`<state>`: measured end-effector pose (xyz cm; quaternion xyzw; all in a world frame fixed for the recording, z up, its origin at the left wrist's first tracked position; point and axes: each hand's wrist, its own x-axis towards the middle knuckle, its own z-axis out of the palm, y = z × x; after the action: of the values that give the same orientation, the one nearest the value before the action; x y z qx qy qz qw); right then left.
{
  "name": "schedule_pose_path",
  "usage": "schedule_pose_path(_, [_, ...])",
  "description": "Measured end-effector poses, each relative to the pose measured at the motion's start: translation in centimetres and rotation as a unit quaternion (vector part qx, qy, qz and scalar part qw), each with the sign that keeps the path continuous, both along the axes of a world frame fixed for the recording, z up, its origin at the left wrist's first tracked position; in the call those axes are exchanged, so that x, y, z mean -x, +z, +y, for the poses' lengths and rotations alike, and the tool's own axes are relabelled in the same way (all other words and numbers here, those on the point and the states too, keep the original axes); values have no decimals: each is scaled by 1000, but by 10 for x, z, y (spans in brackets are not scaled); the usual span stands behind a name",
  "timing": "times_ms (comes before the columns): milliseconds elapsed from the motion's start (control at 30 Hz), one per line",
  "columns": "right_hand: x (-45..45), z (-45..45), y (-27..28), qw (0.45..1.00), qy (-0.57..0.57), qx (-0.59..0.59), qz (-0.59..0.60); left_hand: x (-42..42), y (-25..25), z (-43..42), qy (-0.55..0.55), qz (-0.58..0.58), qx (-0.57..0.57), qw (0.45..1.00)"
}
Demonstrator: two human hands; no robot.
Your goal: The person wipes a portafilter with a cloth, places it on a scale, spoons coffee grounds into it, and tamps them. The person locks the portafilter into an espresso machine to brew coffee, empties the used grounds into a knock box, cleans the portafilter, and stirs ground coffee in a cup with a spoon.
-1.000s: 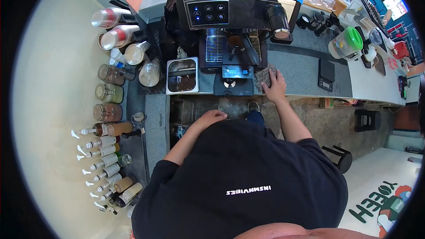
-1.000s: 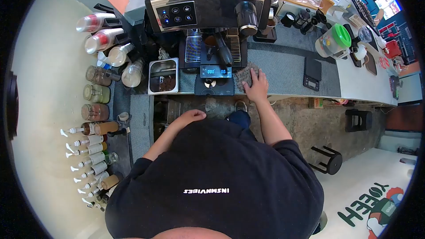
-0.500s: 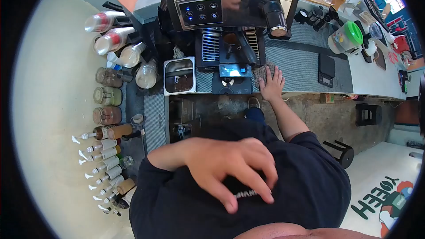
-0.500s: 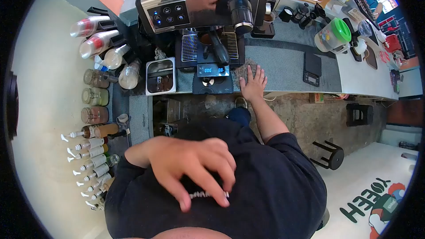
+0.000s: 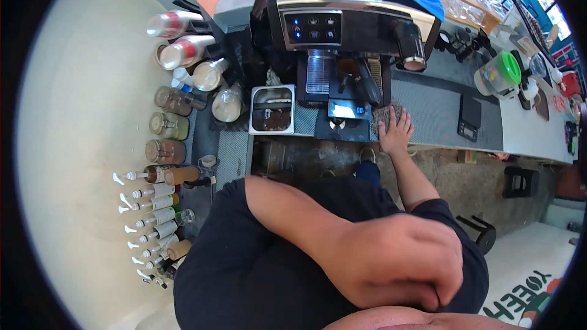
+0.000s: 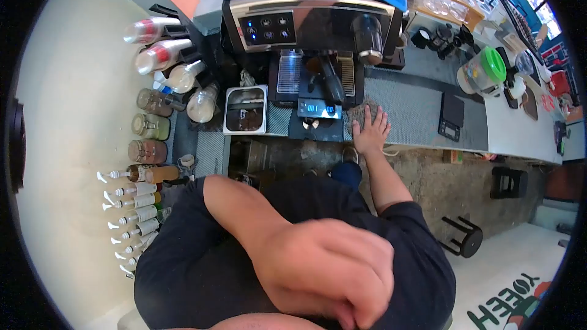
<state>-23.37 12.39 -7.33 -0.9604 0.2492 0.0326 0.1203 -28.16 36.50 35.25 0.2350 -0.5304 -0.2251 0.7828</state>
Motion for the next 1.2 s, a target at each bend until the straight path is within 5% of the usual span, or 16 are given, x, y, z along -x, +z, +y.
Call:
schedule_pose_path(200, [2, 3, 2, 999, -4, -22, -28, -34, -3, 37, 83, 7, -45, 995])
schedule_pose_path(467, [-1, -11, -24, 998, 17, 32, -59, -7, 6, 20, 135, 153, 71, 976])
schedule_pose_path(600, [-2, -9, -24, 998, 17, 47, -42, 32, -8, -14, -66, 278, 244, 927])
schedule_pose_path(667, [-5, -8, -19, 999, 11, 28, -31, 29, -17, -8, -176, 265, 202, 927])
schedule_pose_path(767, [-2, -7, -15, 1000, 8, 19, -14, -5, -14, 28, -295, 167, -11, 941])
schedule_pose_path(867, [-3, -9, -17, 1000, 2, 14, -9, 5, -29, 30, -361, 157, -6, 919])
schedule_pose_path(1033, [-2, -6, -14, 1000, -2, -6, -1, 1, -33, 35, -325, -125, -7, 937])
schedule_pose_path(1200, [-2, -6, -2, 999, 2, -30, 17, 7, -38, 45, -238, -173, -80, 952])
